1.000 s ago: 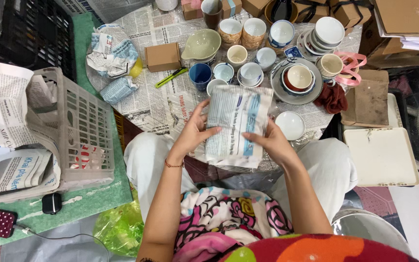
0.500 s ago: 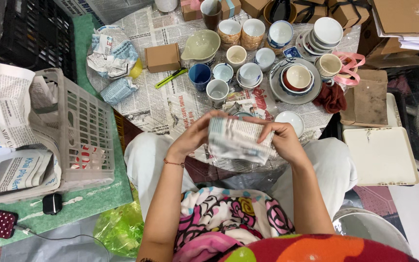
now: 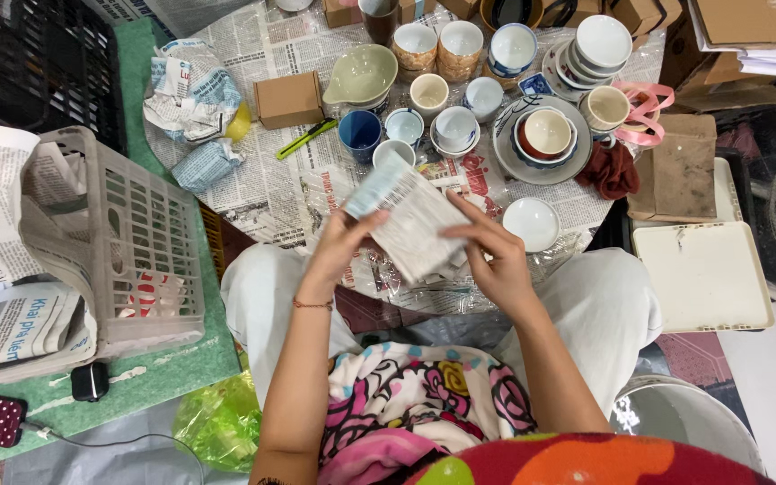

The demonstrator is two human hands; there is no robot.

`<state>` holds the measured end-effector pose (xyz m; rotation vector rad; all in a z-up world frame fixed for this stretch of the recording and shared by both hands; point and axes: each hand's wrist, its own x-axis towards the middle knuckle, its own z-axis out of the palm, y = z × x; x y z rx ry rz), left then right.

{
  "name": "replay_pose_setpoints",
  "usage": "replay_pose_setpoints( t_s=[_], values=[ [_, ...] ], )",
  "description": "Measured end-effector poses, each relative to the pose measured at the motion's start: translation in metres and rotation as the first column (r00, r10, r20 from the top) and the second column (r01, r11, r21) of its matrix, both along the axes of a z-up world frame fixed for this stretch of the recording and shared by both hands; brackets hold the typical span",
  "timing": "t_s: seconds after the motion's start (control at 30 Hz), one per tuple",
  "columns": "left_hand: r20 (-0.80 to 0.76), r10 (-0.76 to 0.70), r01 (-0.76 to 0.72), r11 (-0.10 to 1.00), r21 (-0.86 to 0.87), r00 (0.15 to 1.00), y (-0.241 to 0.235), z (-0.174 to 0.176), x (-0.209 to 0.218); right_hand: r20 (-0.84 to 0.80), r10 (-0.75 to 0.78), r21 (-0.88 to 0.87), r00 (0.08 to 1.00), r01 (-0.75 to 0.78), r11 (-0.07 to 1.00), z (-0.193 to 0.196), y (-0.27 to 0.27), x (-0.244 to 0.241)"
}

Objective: The person wraps small ceramic cups and bowls individually in newspaper. They pick up each item, fold a sheet of newspaper around it, and place the wrapped item on a growing stack on the table.

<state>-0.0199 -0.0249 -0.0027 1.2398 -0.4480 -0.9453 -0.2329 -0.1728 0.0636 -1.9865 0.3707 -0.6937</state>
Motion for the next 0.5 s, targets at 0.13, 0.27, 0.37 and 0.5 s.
replay_pose_setpoints(
  t_s=[0.13, 0.27, 0.37, 0.5],
  values=[
    [-0.168, 0.185, -0.201, 0.976, -0.084, 0.968, 0.011, 0.004, 0.021, 0.088, 0.070, 0.201, 0.994, -0.087, 0.976, -0.001, -0.007, 0.002],
    [-0.407, 0.010, -0.148, 0.939, -0.310, 0.913, 0.004, -0.015, 0.022, -0.164, -0.036, -0.120, 0.986, 0.017, 0.993, -0.015, -0.008, 0.009],
    [-0.465, -0.076, -0.035, 0.974, -0.226, 0.882, -0.014, -0.051, 0.012, -0.310, -0.154, -0.288, 0.938, 0.062, 0.956, -0.037, 0.003, 0.019],
    [-0.434, -0.075, 0.008, 0.988, -0.154, 0.898, -0.034, -0.100, 0.011, -0.431, -0.305, -0.486, 0.849, 0.066, 0.872, -0.064, 0.015, 0.027]
  ],
)
